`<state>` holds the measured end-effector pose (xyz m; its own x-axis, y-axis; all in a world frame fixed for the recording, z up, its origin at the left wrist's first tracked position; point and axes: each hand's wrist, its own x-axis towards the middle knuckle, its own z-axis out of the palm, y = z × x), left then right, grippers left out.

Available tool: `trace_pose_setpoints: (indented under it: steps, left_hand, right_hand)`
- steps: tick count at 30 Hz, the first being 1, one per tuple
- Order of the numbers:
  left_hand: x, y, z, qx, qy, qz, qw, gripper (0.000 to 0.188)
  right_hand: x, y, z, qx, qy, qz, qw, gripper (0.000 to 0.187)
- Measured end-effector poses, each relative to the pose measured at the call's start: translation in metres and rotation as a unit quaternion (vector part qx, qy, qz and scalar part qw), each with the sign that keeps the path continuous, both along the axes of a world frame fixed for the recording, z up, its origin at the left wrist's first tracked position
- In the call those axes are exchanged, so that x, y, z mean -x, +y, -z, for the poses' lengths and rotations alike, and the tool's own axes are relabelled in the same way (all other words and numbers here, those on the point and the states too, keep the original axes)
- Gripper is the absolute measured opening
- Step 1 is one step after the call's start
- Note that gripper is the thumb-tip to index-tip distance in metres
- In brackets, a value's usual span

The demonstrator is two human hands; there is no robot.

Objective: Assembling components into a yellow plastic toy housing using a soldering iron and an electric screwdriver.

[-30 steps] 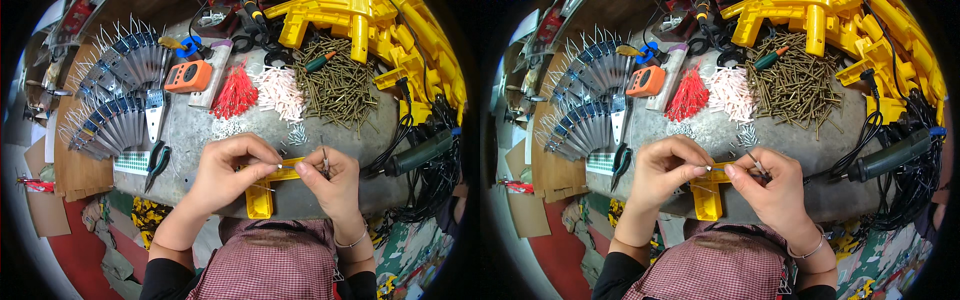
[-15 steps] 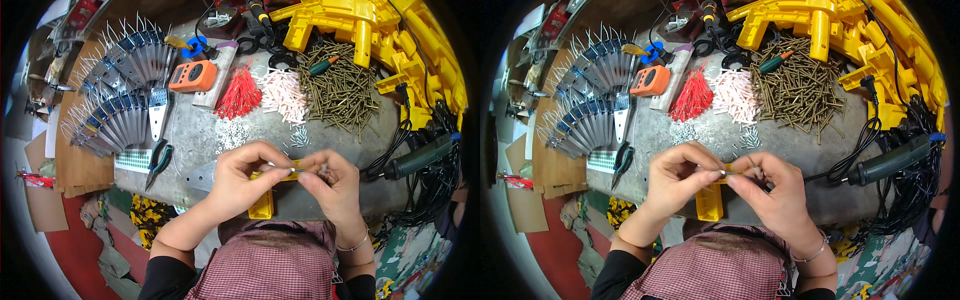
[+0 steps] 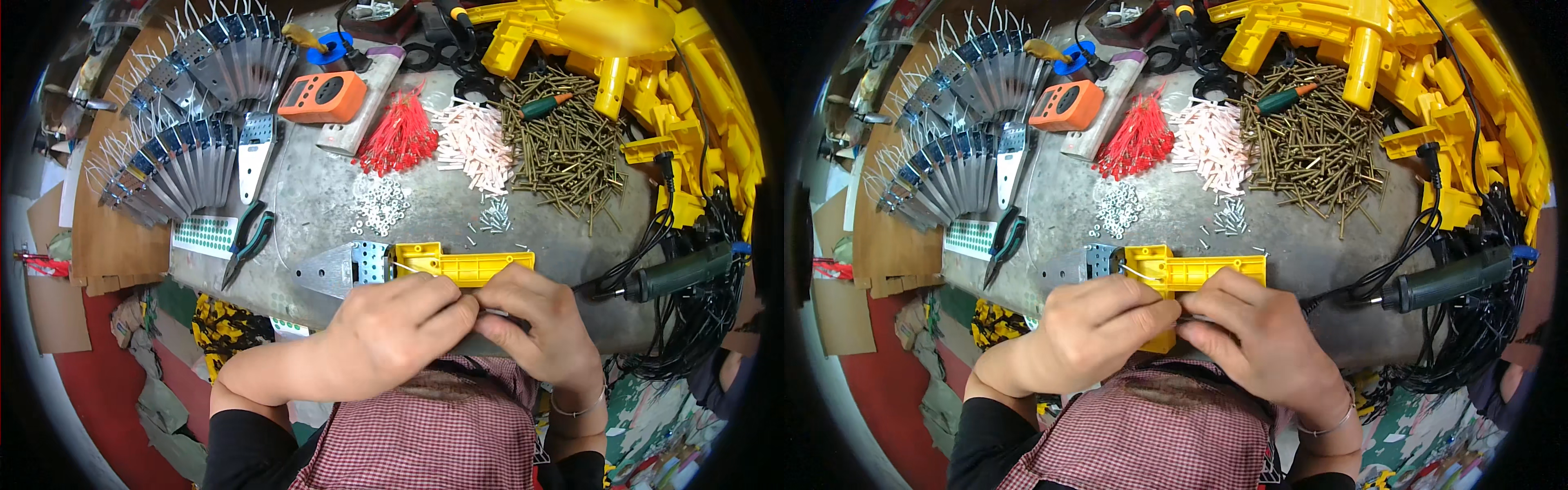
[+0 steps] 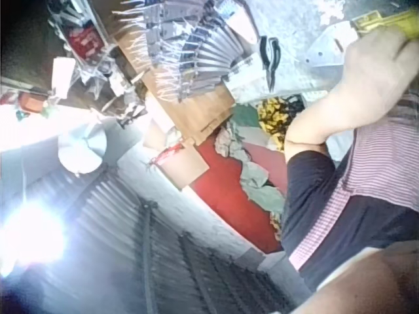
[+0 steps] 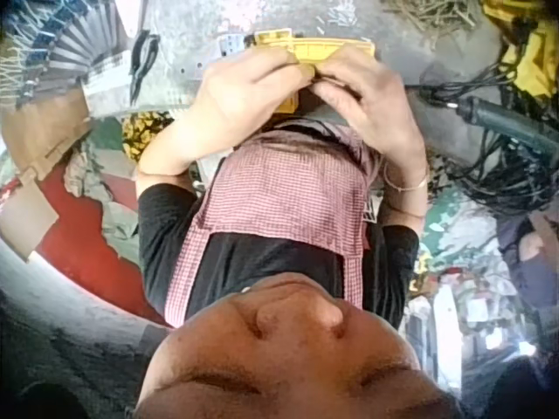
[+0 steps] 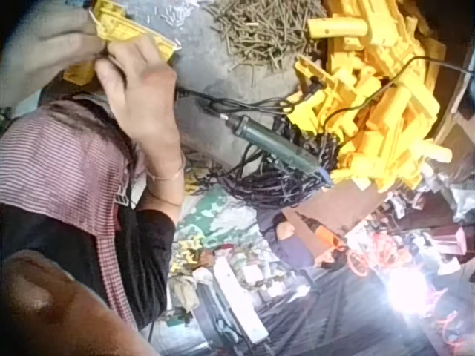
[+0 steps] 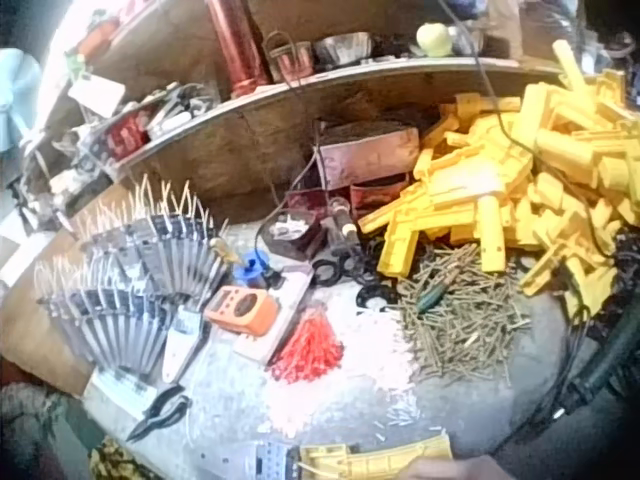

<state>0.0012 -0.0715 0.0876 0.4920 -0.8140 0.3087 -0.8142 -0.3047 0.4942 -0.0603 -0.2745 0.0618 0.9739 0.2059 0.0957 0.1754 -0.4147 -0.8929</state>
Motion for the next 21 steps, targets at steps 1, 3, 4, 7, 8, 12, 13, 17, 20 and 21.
trace_pose_setpoints:
  steps: [1, 3, 4, 7, 8, 12, 13, 17, 20, 21]
  left_hand:
    - [0.000, 0.003, -0.001, 0.001, -0.001, -0.005, 1.000, 0.025]
    - [-0.001, 0.010, -0.001, -0.012, -0.029, -0.019, 0.999, 0.024]
    - [-0.002, 0.013, 0.000, 0.000, -0.037, -0.033, 0.999, 0.025]
    - [0.003, 0.016, 0.000, -0.017, -0.018, -0.019, 1.000, 0.027]
    - [0.004, 0.018, -0.001, -0.018, -0.018, -0.026, 0.999, 0.027]
    - [-0.015, 0.048, -0.010, -0.055, 0.012, -0.115, 0.992, 0.017]
    - [-0.021, 0.065, -0.012, -0.087, -0.011, -0.196, 0.977, 0.019]
    - [-0.042, 0.108, -0.006, -0.309, 0.055, -0.235, 0.920, 0.016]
    - [-0.069, 0.080, 0.024, -0.135, -0.044, -0.245, 0.959, 0.013]
    - [-0.077, 0.065, 0.035, -0.096, -0.073, -0.260, 0.958, 0.013]
  right_hand:
    - [-0.002, 0.001, -0.002, -0.012, 0.022, -0.042, 0.999, 0.010]
    - [-0.003, 0.001, 0.000, -0.020, 0.022, -0.055, 0.998, 0.011]
    - [0.000, 0.000, 0.006, -0.016, 0.012, -0.046, 0.999, 0.010]
    - [-0.002, 0.010, -0.001, -0.027, 0.030, -0.046, 0.998, 0.009]
    - [-0.003, 0.014, -0.004, -0.042, 0.059, -0.050, 0.996, 0.009]
    - [-0.003, 0.004, 0.008, -0.034, 0.013, -0.033, 0.999, 0.008]
    - [0.005, -0.001, 0.012, -0.033, 0.011, -0.033, 0.999, 0.008]
    - [0.014, 0.008, 0.019, -0.322, 0.109, 0.127, 0.932, 0.020]
    - [-0.001, 0.010, 0.038, -0.286, -0.005, 0.049, 0.957, 0.047]
    - [-0.001, 0.012, 0.041, -0.287, -0.006, 0.044, 0.957, 0.047]
